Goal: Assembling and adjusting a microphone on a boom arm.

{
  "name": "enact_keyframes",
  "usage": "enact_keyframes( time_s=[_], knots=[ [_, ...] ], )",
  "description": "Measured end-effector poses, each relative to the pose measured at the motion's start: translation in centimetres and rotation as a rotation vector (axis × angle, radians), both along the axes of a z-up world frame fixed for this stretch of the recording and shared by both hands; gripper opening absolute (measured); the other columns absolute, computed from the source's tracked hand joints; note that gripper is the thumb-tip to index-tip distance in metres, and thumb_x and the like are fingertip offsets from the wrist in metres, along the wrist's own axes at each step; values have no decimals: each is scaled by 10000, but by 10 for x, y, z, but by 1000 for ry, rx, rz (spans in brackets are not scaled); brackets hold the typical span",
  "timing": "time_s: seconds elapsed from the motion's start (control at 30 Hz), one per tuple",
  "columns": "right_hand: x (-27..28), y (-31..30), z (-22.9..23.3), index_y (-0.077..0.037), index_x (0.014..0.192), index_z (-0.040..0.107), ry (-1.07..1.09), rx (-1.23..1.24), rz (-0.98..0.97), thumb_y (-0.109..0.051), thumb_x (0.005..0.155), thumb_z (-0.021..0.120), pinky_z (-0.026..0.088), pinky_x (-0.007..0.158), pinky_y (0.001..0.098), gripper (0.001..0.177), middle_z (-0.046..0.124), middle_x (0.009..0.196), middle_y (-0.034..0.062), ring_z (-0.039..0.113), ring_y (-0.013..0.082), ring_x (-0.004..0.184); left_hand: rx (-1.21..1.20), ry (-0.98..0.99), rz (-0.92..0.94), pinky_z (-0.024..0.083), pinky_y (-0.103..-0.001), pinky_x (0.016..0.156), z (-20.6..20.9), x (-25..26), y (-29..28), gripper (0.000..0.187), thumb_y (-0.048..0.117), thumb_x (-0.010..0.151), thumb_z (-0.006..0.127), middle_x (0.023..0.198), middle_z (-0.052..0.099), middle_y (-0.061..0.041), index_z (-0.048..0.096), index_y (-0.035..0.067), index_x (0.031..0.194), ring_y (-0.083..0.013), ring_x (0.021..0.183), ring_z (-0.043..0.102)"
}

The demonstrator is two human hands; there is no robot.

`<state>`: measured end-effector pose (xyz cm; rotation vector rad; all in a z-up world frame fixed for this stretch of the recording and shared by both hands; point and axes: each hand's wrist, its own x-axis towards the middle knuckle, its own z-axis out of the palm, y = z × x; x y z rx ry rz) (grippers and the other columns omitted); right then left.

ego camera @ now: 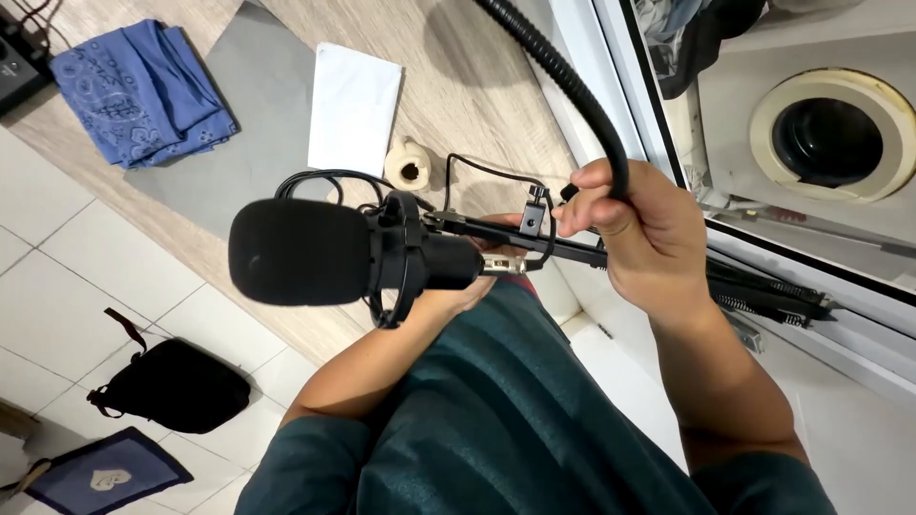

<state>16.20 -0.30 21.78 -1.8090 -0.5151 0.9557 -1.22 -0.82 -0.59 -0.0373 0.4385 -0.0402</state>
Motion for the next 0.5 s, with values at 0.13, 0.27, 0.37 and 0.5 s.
enact_keyframes(
  time_s=[0.13, 0.27, 0.37, 0.5],
  knots=[
    [-9, -5, 11, 19, 1289, 579, -24, 41, -2, -233, 1164, 552, 597, 916, 304, 282, 627, 906, 35, 655, 113, 834, 143, -37, -47, 563, -295, 938, 12, -1, 18, 360, 16, 1003, 644, 1180, 684, -86, 587, 21, 1359, -151, 1078, 664],
    [-23, -13, 27, 18, 1280, 577, -9, 119, -30, -253, 1168, 564, 598, 938, 337, 294, 624, 905, 46, 657, 127, 831, 117, 134, -84, 566, -311, 946, 5, -16, 16, 288, 24, 995, 643, 1167, 687, -95, 588, -4, 1276, -169, 1055, 680],
    [-39, -22, 39, 12, 1283, 577, 8, 185, -29, -257, 1166, 572, 592, 960, 360, 293, 624, 914, 60, 658, 143, 844, 239, 240, -73, 564, -331, 901, 17, -30, 27, 194, 42, 1027, 627, 1132, 707, -119, 636, -49, 1198, -188, 1000, 687],
    [-67, -31, 53, -10, 1268, 587, -16, 244, 23, -243, 1153, 593, 603, 993, 399, 260, 640, 919, 74, 670, 158, 851, 512, 149, 115, 569, -327, 963, 59, -57, 50, 163, 90, 1056, 607, 1129, 712, -127, 643, -32, 1159, -184, 1035, 704]
  ],
)
